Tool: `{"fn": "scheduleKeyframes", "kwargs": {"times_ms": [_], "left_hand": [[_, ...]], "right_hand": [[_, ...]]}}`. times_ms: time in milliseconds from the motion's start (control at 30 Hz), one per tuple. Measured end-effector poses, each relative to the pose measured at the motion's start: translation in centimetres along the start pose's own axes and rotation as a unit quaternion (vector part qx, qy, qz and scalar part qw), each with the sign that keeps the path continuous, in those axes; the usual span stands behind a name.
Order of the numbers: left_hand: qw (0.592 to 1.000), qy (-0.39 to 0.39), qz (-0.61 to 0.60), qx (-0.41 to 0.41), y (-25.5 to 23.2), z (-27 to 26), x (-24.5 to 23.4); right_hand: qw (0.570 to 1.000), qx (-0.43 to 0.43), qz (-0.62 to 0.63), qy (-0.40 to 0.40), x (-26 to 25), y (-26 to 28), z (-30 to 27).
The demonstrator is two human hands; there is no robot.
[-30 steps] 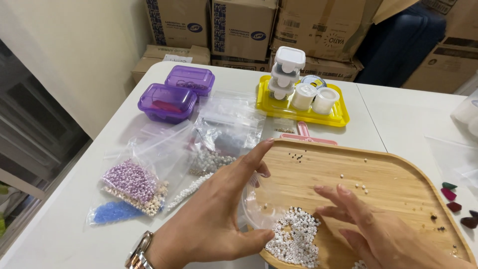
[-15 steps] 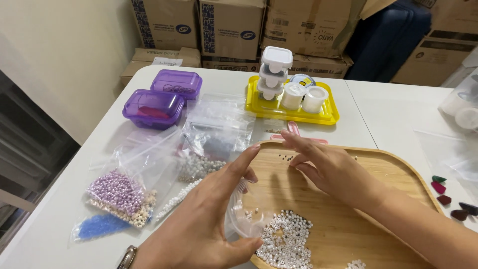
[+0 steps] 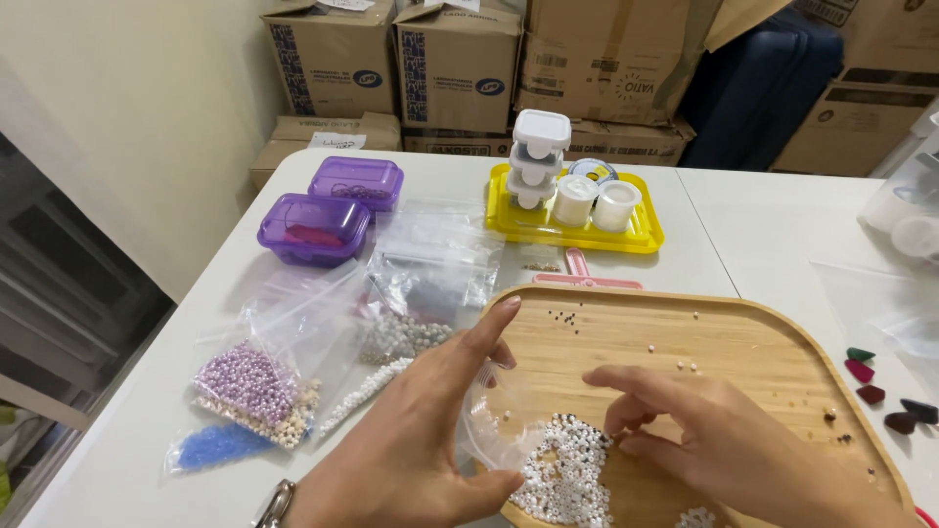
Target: Picking up small white beads from a wooden tray and placing them into a small plastic bag
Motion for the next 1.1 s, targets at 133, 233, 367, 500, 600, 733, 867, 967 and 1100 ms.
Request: {"fn": "scheduleKeyframes", "kwargs": {"times_ms": [133, 233, 367, 500, 600, 733, 867, 967, 1100], "left_hand": [[0.999, 0.000, 0.035, 0.033, -0.9, 0.1, 0.3], [0.997, 0.005, 0.058, 0.041, -1.4, 0.1, 0.6], [0.995, -0.001, 0.082, 0.065, -1.5, 0.1, 1.0], [0.995, -0.006, 0.082, 0.063, -1.4, 0.1, 1.2], [0.994, -0.010, 0.077, 0.074, -1.4, 0.1, 1.3], [0.992, -0.036, 0.077, 0.090, -1.5, 0.4, 1.9], [0.996, -0.033, 0.057, 0.067, -1.1, 0.7, 2.7], [0.996, -0.031, 0.050, 0.071, -1.0, 0.4, 2.3], [0.997, -0.025, 0.045, 0.051, -0.9, 0.5, 1.9]], "right_hand": [[1.000, -0.012, 0.010, 0.006, 0.5, -0.3, 0.1], [0.999, -0.031, 0.011, 0.011, 0.8, -0.2, 0.0], [1.000, 0.013, 0.000, 0.026, 1.0, 0.1, 0.1], [0.999, 0.038, -0.007, 0.025, 0.6, 1.1, 0.2], [0.996, 0.073, -0.019, 0.050, 0.4, 1.7, 0.1], [1.000, -0.020, 0.022, -0.001, -1.0, 4.9, 0.0], [0.985, -0.125, 0.087, -0.078, -1.4, 8.4, 0.5], [0.982, -0.155, 0.030, -0.100, -2.7, 6.1, 0.5], [0.997, -0.073, 0.039, 0.006, -2.0, 2.5, 0.7]]}}
Point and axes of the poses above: each hand's wrist, its own z-axis towards the middle knuckle, its own x-axis out of the palm, y = z × x, the point moved 5 cm from there along z, towards the middle knuckle, and after that the axes turned 15 degrees about y, right-handed, at the moved point
